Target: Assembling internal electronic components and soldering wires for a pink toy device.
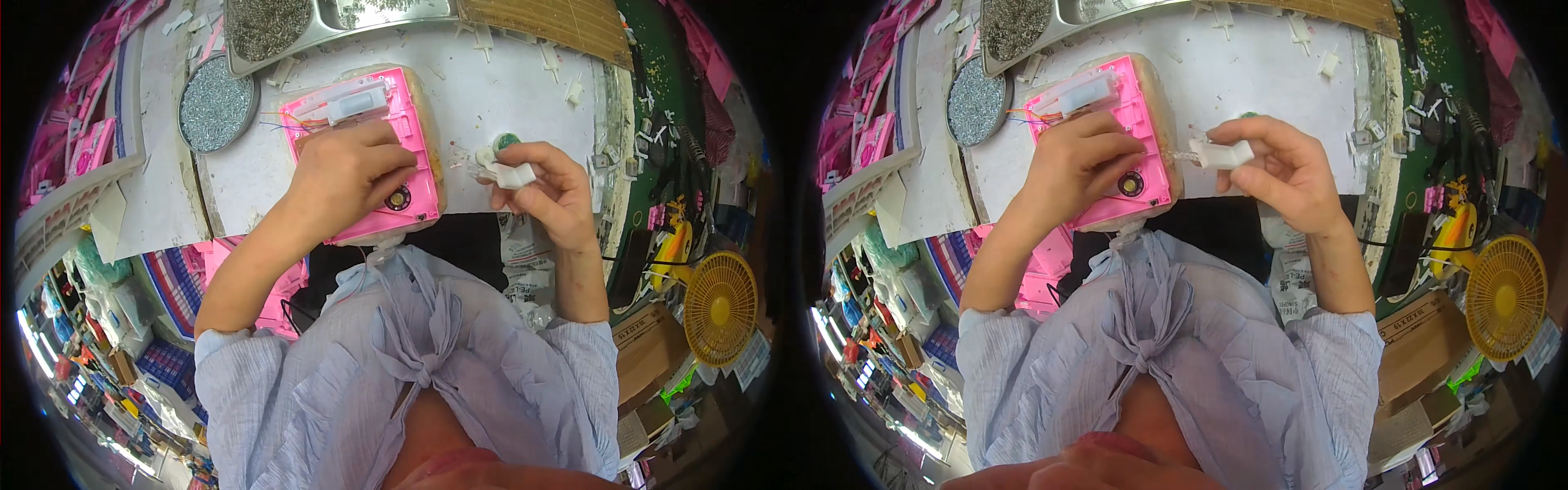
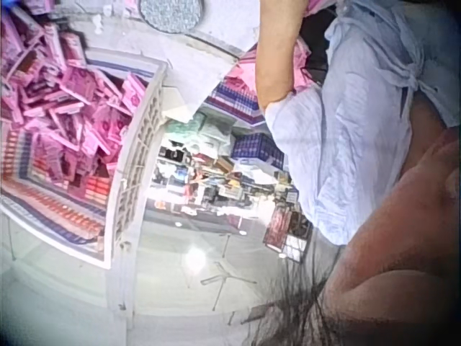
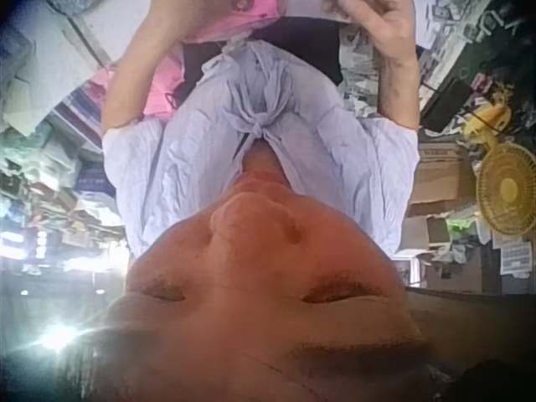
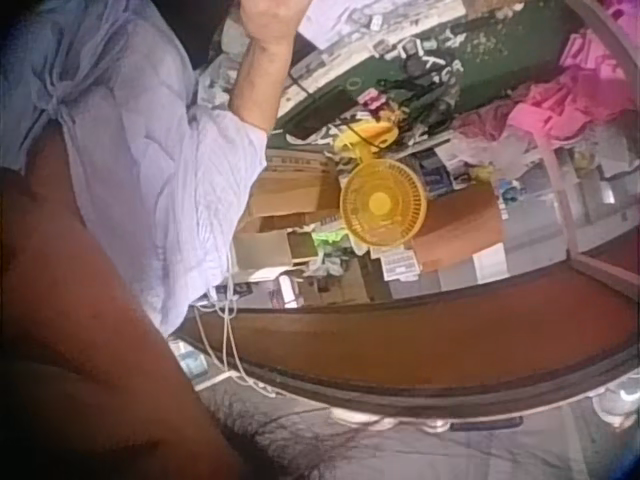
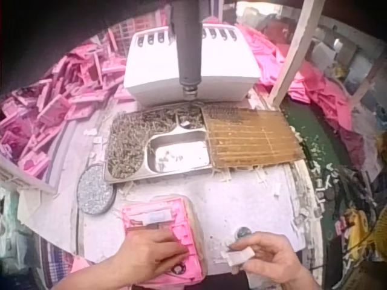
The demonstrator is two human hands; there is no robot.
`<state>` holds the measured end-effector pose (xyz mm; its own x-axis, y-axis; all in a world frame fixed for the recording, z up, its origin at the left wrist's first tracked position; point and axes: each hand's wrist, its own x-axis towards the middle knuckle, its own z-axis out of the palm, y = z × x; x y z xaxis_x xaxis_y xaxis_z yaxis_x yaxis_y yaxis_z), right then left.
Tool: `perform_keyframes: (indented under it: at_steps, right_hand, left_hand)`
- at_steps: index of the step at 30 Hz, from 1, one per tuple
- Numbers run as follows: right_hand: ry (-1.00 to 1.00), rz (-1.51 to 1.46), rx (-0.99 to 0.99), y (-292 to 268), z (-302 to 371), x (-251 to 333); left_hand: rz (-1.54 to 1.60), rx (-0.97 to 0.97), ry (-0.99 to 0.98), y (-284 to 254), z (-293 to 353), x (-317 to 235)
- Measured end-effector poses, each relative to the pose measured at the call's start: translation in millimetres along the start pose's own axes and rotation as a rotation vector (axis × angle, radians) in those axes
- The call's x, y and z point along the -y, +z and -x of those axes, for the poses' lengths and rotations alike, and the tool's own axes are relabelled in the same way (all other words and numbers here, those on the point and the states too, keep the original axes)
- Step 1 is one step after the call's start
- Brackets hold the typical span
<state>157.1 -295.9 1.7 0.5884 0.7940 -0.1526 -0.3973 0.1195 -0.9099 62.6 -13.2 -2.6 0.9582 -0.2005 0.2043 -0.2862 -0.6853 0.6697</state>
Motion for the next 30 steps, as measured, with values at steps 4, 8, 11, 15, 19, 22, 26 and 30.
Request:
perform_keyframes:
  at_steps: [4, 8, 11, 15, 19, 22, 26, 30]
  right_hand:
    - [0.015, 0.121, -0.012, 3.7, -4.8, -1.4]
    - [-0.028, 0.320, -0.051, 7.6, -10.3, 2.4]
    - [-0.123, 0.590, -0.079, 11.6, -19.6, 5.4]
    - [-0.397, 1.052, -0.039, 21.8, -38.8, 11.7]
    - [-0.464, 1.222, 0.045, 32.9, -51.5, 9.6]
    - [-0.543, 1.281, 0.110, 43.4, -61.1, 11.1]
    - [-0.583, 1.426, 0.182, 53.8, -70.0, 11.2]
    - [-0.602, 1.425, 0.277, 56.4, -74.6, 13.8]
  left_hand:
    - [-0.170, 0.180, 0.019, -5.5, -5.7, -2.9]
    - [-0.216, 0.286, 0.044, -11.5, -12.9, -2.3]
    - [-0.195, 0.297, 0.038, -12.8, -9.8, 1.2]
    - [0.043, -0.019, -0.076, -15.5, 9.7, 2.2]
    - [0.157, -0.180, -0.241, -9.2, 26.6, 3.7]
    - [0.127, -0.248, -0.242, -3.8, 27.1, 3.2]
    - [0.141, -0.272, -0.219, -1.3, 28.2, 4.4]
    - [0.142, -0.270, -0.186, 0.5, 28.4, 4.9]
